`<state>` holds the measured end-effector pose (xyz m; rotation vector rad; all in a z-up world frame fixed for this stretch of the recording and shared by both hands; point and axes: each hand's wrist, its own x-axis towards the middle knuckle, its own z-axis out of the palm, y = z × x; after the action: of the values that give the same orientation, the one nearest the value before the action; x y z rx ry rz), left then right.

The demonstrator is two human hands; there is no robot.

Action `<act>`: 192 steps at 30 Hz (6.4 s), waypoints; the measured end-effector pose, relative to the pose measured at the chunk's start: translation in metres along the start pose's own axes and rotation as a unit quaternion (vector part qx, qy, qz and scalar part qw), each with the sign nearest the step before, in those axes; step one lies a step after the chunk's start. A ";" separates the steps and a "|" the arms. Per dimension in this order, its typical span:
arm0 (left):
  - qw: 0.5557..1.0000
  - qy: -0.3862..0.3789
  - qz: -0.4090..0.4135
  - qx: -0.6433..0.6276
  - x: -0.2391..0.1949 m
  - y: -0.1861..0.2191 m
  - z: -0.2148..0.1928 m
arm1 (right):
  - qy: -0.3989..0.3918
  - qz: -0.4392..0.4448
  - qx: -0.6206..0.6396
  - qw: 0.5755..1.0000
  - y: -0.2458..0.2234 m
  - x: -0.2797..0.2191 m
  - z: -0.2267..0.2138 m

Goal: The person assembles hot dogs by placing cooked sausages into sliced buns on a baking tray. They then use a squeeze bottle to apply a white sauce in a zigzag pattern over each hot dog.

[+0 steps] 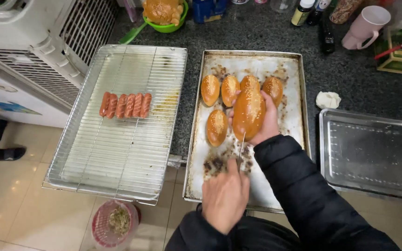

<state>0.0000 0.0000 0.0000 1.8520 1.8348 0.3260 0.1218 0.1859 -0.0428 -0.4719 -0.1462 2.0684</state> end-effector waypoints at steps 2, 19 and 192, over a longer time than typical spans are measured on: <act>1.000 -0.012 0.001 0.002 -0.006 -0.004 0.007 | 0.007 -0.014 -0.015 1.000 -0.009 0.008 -0.013; 0.999 -0.007 0.035 0.022 -0.017 -0.016 -0.004 | 0.052 -0.019 0.005 0.998 -0.020 0.011 -0.011; 0.499 0.481 -0.464 -0.552 -0.294 -0.175 0.051 | -0.270 -0.200 -0.486 0.807 0.283 -0.102 0.091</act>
<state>-0.1421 -0.3050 -0.0792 -0.4709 1.9468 1.7632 -0.0953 -0.0400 -0.0137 -0.3725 -1.5597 1.5118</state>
